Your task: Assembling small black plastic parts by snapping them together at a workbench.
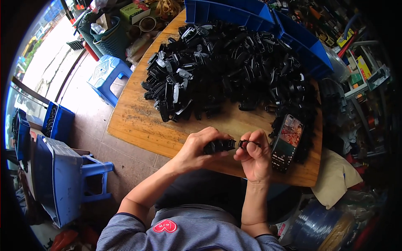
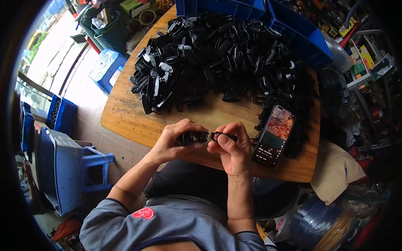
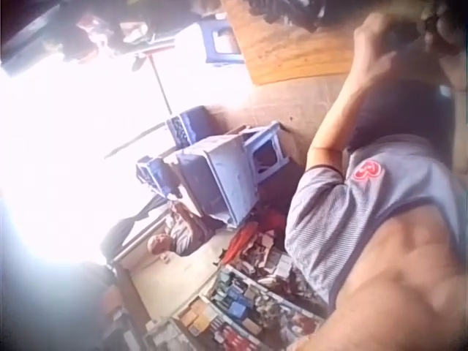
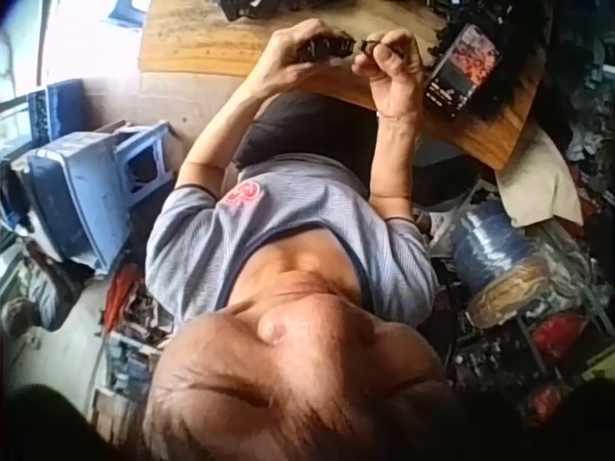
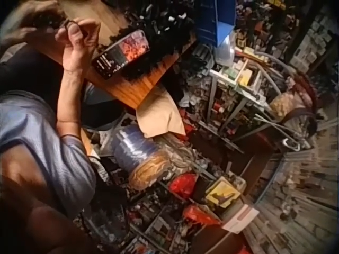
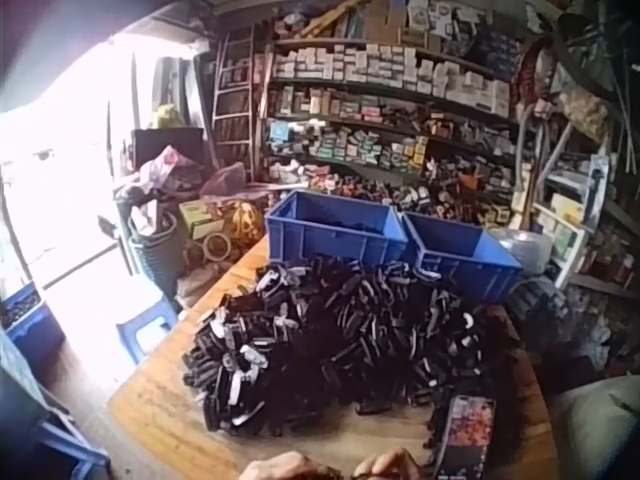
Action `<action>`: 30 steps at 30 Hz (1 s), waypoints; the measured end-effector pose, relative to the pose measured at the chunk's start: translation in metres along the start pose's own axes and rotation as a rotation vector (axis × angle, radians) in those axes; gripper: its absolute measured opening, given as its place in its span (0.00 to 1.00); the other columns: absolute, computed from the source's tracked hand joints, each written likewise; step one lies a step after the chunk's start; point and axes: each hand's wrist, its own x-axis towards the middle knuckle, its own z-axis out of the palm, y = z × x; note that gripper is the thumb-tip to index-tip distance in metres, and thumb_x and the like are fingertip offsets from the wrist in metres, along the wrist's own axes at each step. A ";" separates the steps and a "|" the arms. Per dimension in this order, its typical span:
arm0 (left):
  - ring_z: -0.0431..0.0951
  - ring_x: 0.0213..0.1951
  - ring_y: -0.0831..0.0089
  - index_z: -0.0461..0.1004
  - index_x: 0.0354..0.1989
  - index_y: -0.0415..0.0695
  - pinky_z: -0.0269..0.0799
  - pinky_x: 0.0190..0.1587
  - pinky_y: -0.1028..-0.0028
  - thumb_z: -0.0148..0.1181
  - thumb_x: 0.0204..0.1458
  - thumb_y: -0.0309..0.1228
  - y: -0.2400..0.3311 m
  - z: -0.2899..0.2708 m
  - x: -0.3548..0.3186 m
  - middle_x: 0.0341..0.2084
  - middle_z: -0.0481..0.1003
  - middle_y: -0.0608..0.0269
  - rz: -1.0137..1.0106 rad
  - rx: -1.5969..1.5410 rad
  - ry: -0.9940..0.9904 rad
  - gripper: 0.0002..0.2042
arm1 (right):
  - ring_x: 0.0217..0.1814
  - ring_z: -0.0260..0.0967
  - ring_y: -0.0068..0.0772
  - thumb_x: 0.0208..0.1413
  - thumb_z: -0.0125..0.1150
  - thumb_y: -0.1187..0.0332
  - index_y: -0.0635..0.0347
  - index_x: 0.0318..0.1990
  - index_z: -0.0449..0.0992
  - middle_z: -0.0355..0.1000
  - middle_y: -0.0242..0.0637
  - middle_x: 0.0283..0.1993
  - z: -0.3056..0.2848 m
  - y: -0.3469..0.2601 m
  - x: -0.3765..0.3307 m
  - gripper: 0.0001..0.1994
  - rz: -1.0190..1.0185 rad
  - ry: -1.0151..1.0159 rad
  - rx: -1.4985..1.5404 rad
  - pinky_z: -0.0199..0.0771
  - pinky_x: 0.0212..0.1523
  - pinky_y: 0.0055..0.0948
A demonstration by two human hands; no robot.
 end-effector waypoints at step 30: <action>0.69 0.31 0.82 0.72 0.38 0.38 0.64 0.35 0.80 0.66 0.43 0.35 0.016 -0.002 0.000 0.27 0.72 0.70 -0.390 -0.532 -0.085 0.17 | 0.39 0.63 0.24 0.51 0.61 0.66 0.64 0.38 0.71 0.63 0.36 0.39 0.013 0.007 0.007 0.12 -0.323 -0.180 -0.700 0.64 0.42 0.21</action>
